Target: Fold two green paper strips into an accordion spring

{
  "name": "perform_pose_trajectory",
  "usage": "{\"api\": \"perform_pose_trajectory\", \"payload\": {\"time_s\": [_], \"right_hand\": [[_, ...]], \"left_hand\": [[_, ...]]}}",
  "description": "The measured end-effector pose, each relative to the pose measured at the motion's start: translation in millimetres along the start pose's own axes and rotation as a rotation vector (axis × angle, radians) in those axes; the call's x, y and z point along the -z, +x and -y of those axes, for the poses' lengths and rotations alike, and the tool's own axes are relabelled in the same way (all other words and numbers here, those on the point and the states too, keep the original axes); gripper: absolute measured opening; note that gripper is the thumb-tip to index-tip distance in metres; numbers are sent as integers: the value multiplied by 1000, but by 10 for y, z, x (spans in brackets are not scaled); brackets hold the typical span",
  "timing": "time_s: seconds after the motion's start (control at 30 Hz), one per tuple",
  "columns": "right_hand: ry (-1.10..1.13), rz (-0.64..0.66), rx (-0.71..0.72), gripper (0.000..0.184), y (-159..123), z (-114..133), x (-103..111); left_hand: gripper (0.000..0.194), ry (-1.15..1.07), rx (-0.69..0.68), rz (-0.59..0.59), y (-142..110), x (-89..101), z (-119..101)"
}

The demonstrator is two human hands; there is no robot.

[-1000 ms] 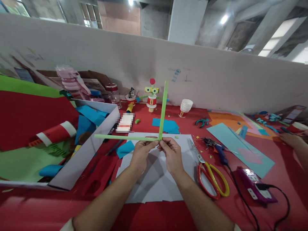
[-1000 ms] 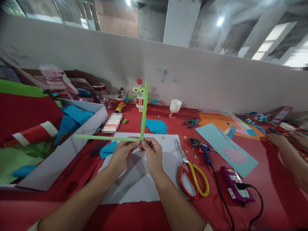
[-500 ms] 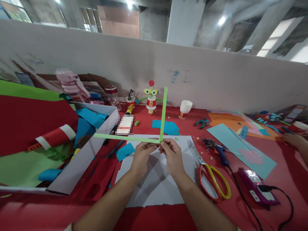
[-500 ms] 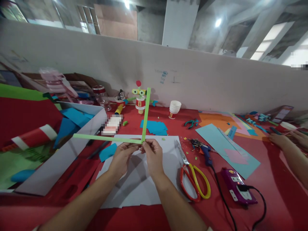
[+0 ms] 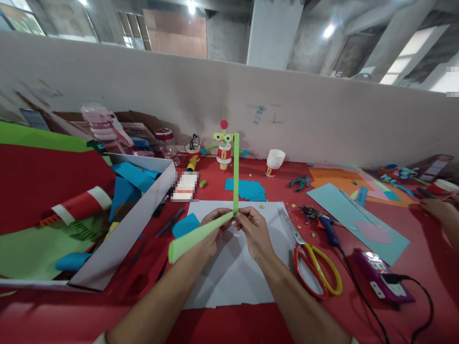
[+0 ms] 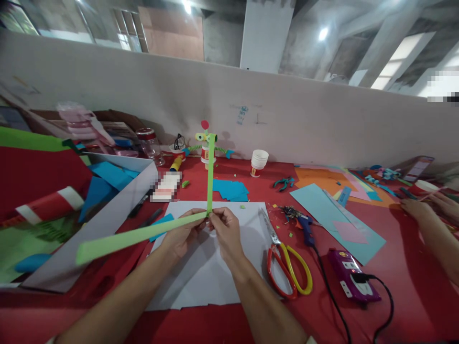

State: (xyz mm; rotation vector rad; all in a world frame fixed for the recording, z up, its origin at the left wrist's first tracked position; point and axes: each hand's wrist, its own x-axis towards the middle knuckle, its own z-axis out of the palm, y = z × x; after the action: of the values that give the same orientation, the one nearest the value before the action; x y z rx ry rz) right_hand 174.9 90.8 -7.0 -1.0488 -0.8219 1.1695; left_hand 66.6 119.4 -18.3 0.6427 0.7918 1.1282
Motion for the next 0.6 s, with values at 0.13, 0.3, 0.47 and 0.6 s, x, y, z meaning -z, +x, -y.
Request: {"api": "perform_pose_trajectory", "payload": {"time_s": [0.13, 0.3, 0.47, 0.6], "right_hand": [[-16, 14, 21, 14, -6, 1, 10], [-112, 12, 26, 10, -43, 80, 3], [-170, 13, 28, 10, -47, 51, 14], [-201, 24, 28, 11, -7, -51, 36]], "left_hand": [[25, 48, 36, -23, -3, 14, -62], [29, 128, 19, -13, 0, 23, -134], [29, 164, 13, 3, 7, 28, -164], [26, 176, 11, 103, -11, 16, -164]]}}
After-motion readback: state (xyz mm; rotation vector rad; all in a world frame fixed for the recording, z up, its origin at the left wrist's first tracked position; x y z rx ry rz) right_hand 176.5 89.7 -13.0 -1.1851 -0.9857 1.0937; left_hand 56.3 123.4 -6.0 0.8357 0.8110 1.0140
